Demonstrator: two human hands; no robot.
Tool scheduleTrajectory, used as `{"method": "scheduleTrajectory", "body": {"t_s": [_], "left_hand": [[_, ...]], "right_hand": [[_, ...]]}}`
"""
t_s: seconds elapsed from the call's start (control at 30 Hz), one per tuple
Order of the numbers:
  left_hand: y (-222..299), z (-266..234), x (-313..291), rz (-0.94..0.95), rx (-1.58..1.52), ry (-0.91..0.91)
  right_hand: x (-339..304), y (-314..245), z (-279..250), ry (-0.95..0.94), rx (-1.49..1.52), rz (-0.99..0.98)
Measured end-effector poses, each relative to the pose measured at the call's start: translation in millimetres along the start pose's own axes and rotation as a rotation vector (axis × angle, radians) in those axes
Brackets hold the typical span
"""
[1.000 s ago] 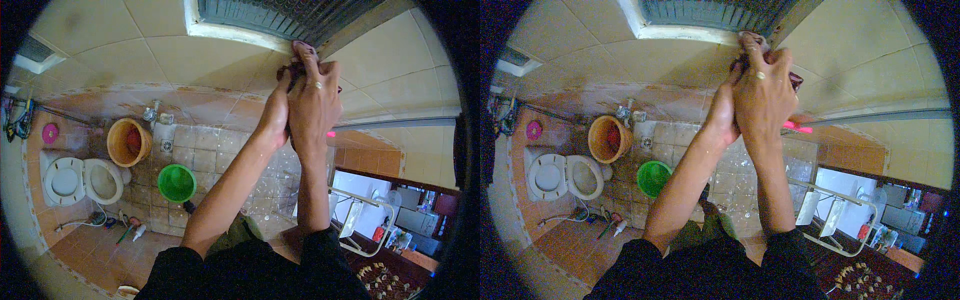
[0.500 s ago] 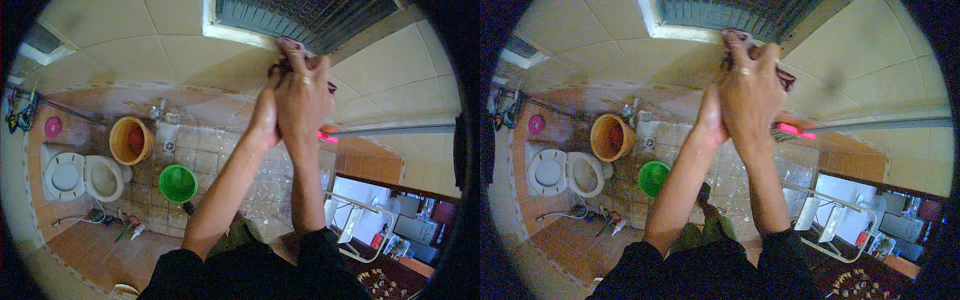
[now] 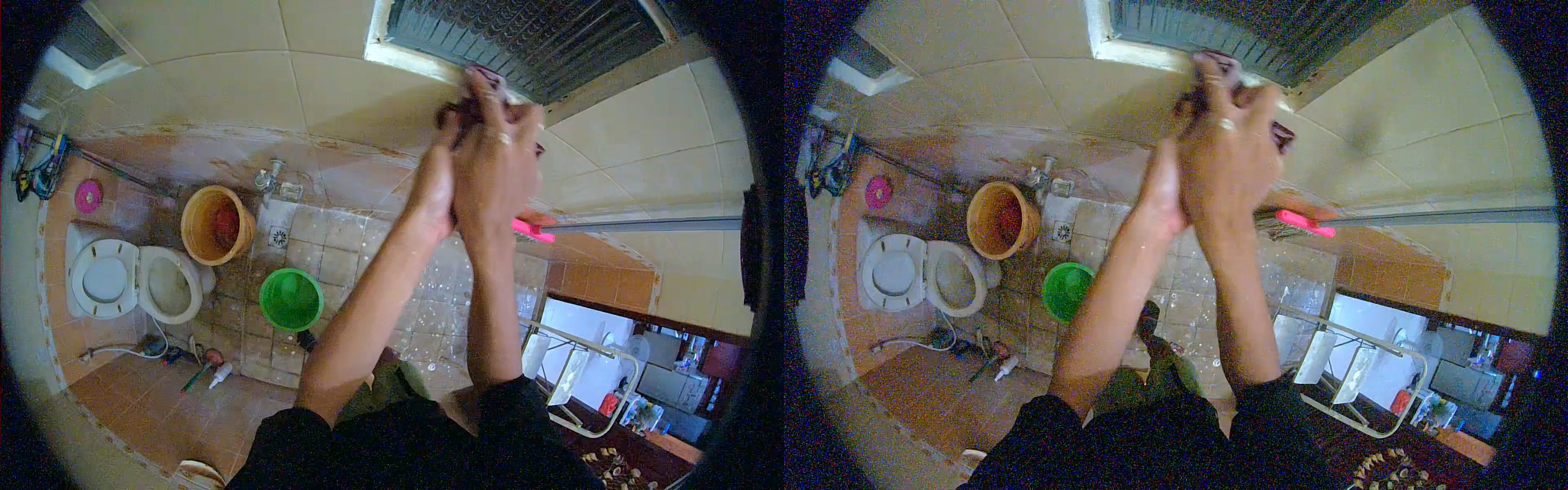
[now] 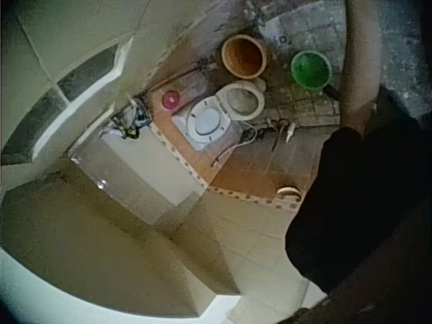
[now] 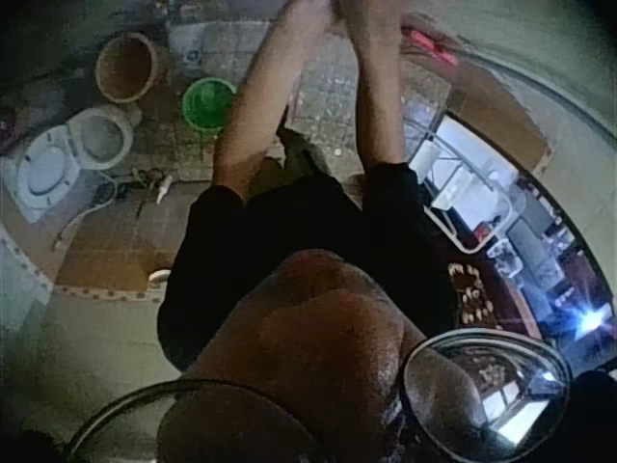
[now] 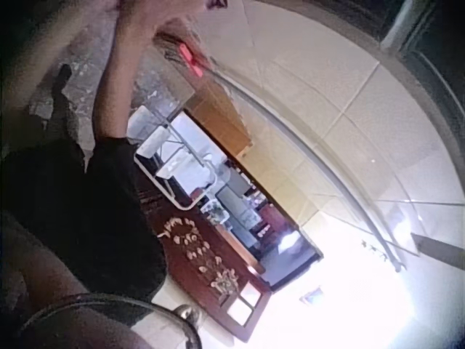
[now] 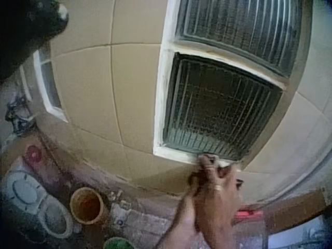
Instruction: The person is cleaning the bathroom window with a cloth and water.
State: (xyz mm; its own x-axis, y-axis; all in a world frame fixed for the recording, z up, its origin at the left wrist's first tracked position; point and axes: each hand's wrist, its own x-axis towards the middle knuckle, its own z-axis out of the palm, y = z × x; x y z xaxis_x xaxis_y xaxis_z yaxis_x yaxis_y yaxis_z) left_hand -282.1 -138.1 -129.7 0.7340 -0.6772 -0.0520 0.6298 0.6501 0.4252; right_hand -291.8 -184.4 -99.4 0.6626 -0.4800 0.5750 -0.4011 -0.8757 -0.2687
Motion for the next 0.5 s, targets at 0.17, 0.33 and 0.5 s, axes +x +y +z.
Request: {"method": "scheduleTrajectory", "body": {"t_s": [0.17,0.33,0.5], "left_hand": [[4,-22,12,-0.114,-0.073,0.052],[-23,-11,19,-0.039,0.075,0.083],[-1,-20,6,-0.131,-0.104,0.014]], "right_hand": [[-4,-3,10,-0.023,0.065,0.007],[-9,23,5,0.105,0.072,0.083],[-11,-3,13,0.058,-0.019,-0.008]]}}
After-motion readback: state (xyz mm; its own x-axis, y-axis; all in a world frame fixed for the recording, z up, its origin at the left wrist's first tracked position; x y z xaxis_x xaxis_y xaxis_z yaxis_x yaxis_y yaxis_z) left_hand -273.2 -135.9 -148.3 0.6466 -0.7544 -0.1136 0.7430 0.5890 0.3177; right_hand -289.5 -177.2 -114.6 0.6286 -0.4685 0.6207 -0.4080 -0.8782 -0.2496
